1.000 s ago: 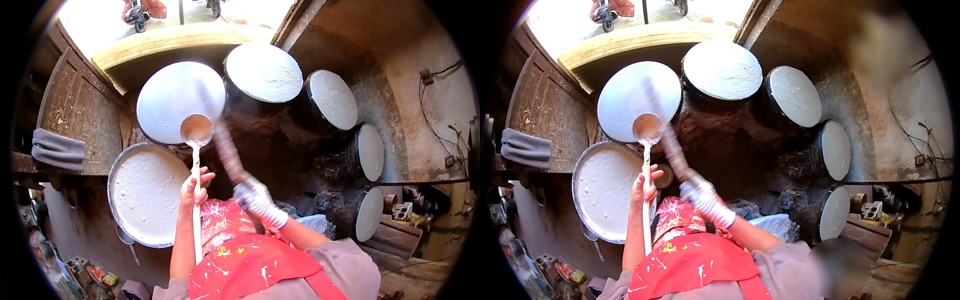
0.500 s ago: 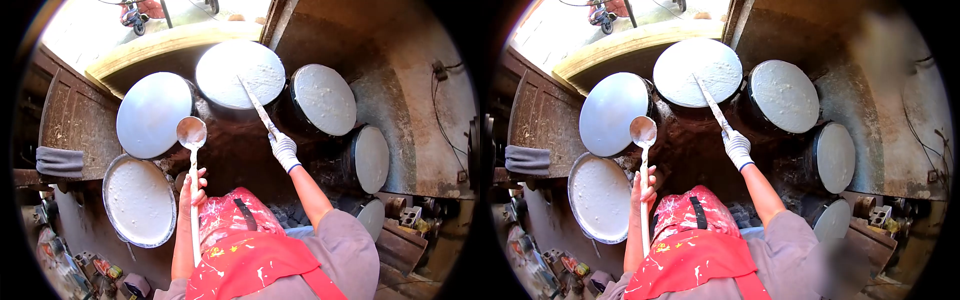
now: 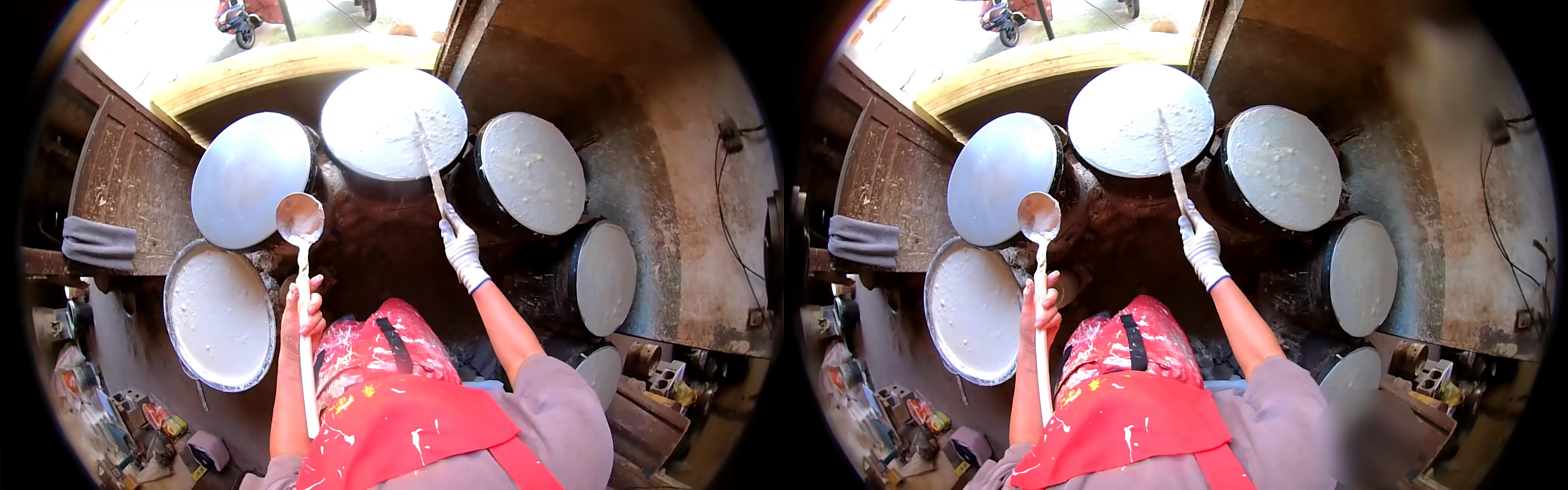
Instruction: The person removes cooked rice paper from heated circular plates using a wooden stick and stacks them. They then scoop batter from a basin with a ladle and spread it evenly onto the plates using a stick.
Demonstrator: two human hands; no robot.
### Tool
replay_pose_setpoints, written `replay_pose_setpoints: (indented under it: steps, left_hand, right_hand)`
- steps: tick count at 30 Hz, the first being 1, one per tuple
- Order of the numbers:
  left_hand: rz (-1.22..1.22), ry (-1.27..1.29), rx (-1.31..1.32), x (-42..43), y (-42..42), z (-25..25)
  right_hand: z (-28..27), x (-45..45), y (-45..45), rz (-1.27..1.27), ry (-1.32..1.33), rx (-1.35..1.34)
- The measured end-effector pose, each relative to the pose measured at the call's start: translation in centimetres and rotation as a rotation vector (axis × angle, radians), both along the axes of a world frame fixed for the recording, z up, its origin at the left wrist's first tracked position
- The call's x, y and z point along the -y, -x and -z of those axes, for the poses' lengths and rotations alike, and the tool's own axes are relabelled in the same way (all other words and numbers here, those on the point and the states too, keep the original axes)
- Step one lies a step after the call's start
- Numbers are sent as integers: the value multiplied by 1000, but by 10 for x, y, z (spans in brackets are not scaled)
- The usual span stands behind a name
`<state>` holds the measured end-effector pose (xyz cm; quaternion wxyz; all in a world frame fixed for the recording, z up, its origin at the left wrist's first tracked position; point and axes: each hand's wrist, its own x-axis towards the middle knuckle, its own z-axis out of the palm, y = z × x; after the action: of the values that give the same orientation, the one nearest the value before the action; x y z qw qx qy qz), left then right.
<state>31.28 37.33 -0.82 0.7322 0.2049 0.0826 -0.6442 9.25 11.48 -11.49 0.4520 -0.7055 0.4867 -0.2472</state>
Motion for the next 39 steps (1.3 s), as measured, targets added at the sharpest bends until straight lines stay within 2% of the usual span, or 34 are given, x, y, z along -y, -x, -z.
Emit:
replay_pose_setpoints:
  steps: [1,2,3,5,6,7,8,9,12,13,15,17,18,19,21,24,25,27,28,30,31,33,37,39]
  left_hand:
    - [-9,-18,1,-2,0,-2]
    - [-7,-28,16,-5,-2,-2]
    - [-27,-74,35,-8,-5,-4]
    - [-67,-118,80,-19,-14,-5]
    - [-75,-166,158,-26,-19,-7]
    - [-103,-229,219,-36,-26,-8]
    - [-108,-261,290,-42,-37,-6]
    - [-184,-354,357,-74,-39,-10]
    - [-200,-630,657,-148,-68,12]
    - [-210,-800,784,-171,-76,23]
    - [-194,-975,883,-207,-96,42]
    - [-256,-1004,796,-230,-105,61]
    - [-278,-1033,757,-218,-106,61]
    - [-286,-1048,730,-221,-116,78]
    - [-279,-1093,682,-218,-146,118]
    - [-198,-1211,610,-204,-171,182]
    - [-204,-1206,593,-201,-174,196]
    - [-141,-1168,447,-192,-173,212]
    - [-146,-1162,438,-188,-173,214]
    - [-235,-875,49,-183,-167,213]
    - [-236,-871,49,-182,-163,213]
    - [-325,-388,-340,-181,-158,211]
    - [-464,142,-532,-208,-133,140]
    - [-532,50,-408,-218,-131,68]
  right_hand:
    - [4,2,-4,2,114,34]
    - [8,-3,-4,-101,-107,-165]
    - [9,-6,-10,-227,-141,-52]
    - [-12,-9,-22,-20,-128,200]
    - [-1,-1,-21,46,101,161]
    - [-4,-2,-26,-9,56,229]
    - [-11,-8,-20,-59,-191,282]
    - [-48,-36,-36,-179,-496,315]
    - [-110,-108,-77,-383,-665,203]
    - [-135,-132,-94,-456,-718,148]
    - [-158,-169,-127,-652,-773,-17]
    - [-146,-191,-160,-1013,-371,-243]
    - [-155,-186,-160,-1007,-386,-317]
    - [-136,-199,-175,-1088,-74,-328]
    - [-108,-224,-217,-1173,192,-573]
    - [-46,-243,-245,-1241,388,-575]
    - [-51,-250,-252,-1287,362,-516]
    - [-80,-254,-259,-1167,-15,-492]
    - [-78,-252,-262,-1172,-9,-501]
    - [-69,-249,-260,-1136,154,-595]
    - [-65,-249,-259,-1208,185,-633]
    - [-55,-252,-244,-1159,90,-529]
    - [-107,-236,-209,-1226,208,-505]
    - [-144,-230,-195,-1244,208,-425]
